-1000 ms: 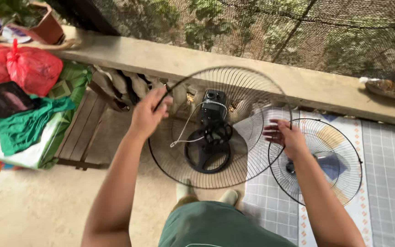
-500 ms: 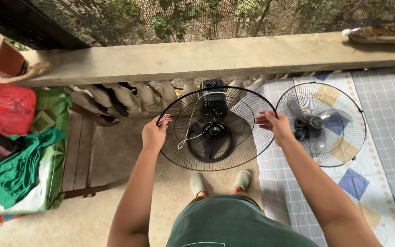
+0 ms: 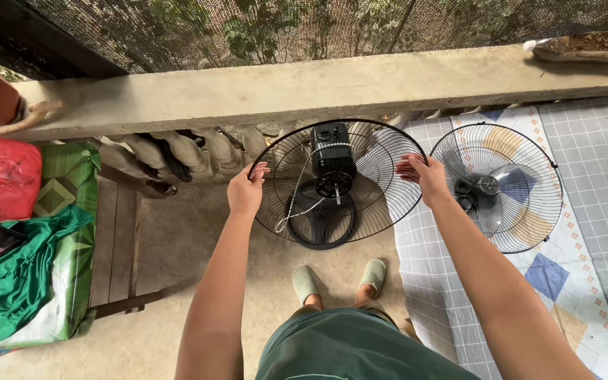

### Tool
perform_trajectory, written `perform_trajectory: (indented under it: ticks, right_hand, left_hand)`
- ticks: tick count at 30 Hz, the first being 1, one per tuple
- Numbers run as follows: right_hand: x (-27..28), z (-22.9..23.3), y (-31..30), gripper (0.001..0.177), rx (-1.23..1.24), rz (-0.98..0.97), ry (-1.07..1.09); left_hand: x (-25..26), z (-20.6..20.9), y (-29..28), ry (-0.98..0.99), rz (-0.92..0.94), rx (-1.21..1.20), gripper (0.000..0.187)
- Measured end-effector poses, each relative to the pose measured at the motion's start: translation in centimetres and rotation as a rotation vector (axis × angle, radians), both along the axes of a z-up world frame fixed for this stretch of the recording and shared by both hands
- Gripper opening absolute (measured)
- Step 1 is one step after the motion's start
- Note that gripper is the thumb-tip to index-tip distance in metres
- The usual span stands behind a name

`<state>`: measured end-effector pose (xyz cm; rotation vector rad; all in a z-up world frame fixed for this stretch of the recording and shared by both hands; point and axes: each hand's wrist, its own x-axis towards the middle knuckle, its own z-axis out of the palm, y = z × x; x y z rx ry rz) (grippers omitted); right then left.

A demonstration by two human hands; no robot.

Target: The person reassembles a standing electric fan by attaching the motor housing to the base, securing the front grille, installing the fan blade, and fastening the rear grille. The person uses a cloth to wipe the base before assembly.

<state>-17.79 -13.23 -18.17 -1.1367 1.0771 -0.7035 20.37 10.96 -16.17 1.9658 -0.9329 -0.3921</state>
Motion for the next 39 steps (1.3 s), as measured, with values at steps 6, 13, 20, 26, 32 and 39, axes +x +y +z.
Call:
perform_trajectory:
  ticks: [6, 13, 20, 26, 32, 39]
  right_hand:
    - [0.1, -0.4, -1.2, 0.024, -0.006, 0.014, 0.004]
    - [0.6, 0.0, -2.1, 0.023, -0.025, 0.010, 0.015]
    - [0.8, -0.1, -2.9, 0.023, -0.075, 0.041, -0.008]
    - [0.8, -0.6, -3.7, 0.024, -0.115, 0.087, -0.073]
    - [0.5, -1.6, -3.7, 0.026, -0.125, 0.070, -0.058]
    - [0.4, -2.2, -2.4, 0.024, -0.134, 0.020, -0.111]
  left_hand:
    - [0.2, -1.2, -0.7, 0.038, 0.002, -0.041, 0.019]
    - [0.2, -1.5, -1.3, 0.062, 0.017, -0.060, 0.020]
    - [0.3, -2.8, -1.4, 0.064, 0.030, -0.112, 0.021]
    - [0.6, -3.5, -1.7, 0.020, 0.058, -0.133, 0.021]
    - [0.8, -3.1, -2.1, 0.022, 0.053, -0.152, 0.021]
    - [1.5, -2.5, -2.6, -0.094, 0.001, -0.186, 0.019]
